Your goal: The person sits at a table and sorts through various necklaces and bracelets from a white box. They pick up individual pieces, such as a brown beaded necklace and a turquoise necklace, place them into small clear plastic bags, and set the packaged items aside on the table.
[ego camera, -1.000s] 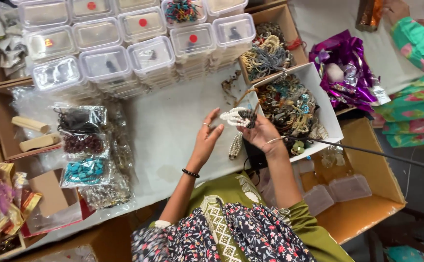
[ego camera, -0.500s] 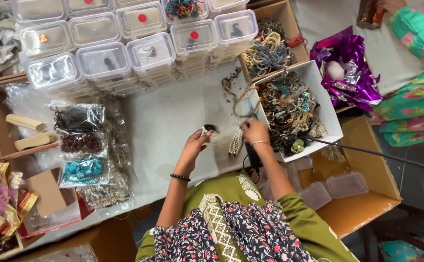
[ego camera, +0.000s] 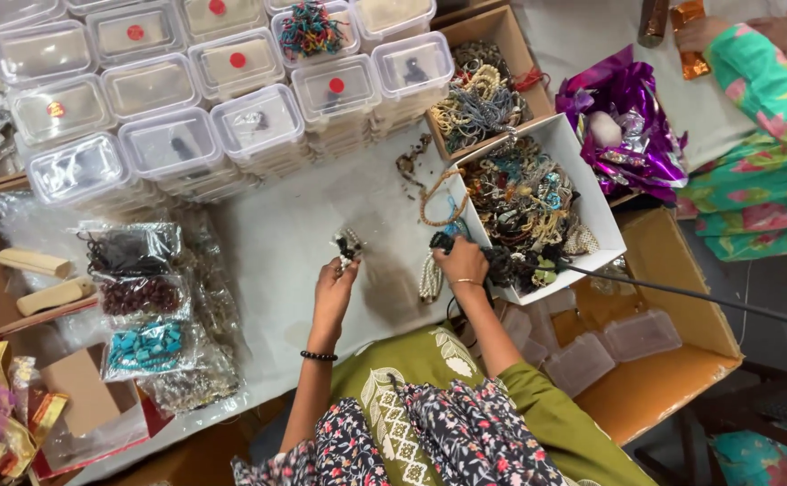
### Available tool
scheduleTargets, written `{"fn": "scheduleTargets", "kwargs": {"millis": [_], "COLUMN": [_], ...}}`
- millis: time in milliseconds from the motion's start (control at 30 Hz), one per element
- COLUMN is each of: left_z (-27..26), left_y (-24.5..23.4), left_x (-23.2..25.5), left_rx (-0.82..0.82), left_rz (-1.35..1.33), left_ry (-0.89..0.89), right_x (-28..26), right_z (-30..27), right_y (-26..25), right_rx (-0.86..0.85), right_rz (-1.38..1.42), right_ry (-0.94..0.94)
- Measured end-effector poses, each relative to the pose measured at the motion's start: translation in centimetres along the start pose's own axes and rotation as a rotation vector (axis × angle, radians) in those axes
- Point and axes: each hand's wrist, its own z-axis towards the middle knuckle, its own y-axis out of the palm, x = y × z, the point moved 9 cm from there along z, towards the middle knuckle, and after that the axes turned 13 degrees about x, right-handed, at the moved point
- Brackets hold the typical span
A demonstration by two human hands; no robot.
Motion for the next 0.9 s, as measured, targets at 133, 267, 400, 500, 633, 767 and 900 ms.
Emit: {"fn": "scheduleTargets", "kwargs": {"millis": [133,267,400,500,633,767,900], "left_z": [-1.5,-2.1,-4.7,-9.3,-12.2,-11.0,-6.4], "left_y": [-1.6,-1.8,0.2,1.7,3.3,2.0,2.3], "left_x": [4.5,5.1,9.4,15.7,18.4,18.7,11.4], "left_rx": [0.153,0.157,0.048,0.027,0.0,0.002,-0.101], "left_rz": [0.297,0.356,0.4,0.596,0.66,0.4,-0.037], "left_ry": [0.123,0.219,0.494,0.817,1.025,0.873,0.408], "right_x": [0.6,1.9,-1.6,-7.2,-6.2,-6.6,-9.2], "right_z": [-1.3,-3.4,-8.5,-10.3,-7.5,-4.3,-4.6], "right_y": [1.2,6.2,5.3,0.9,1.7,-2.3,-5.8], "right_rx": [-0.001,-0.173,-0.724,-0.915,-0.633,-0.342,-0.232], "right_rz": [0.041,0.497,1.112,1.461,1.423,1.131,0.933], "right_ry": [-0.016,0.05,0.653,0.693,0.479,0.216,0.019]}}
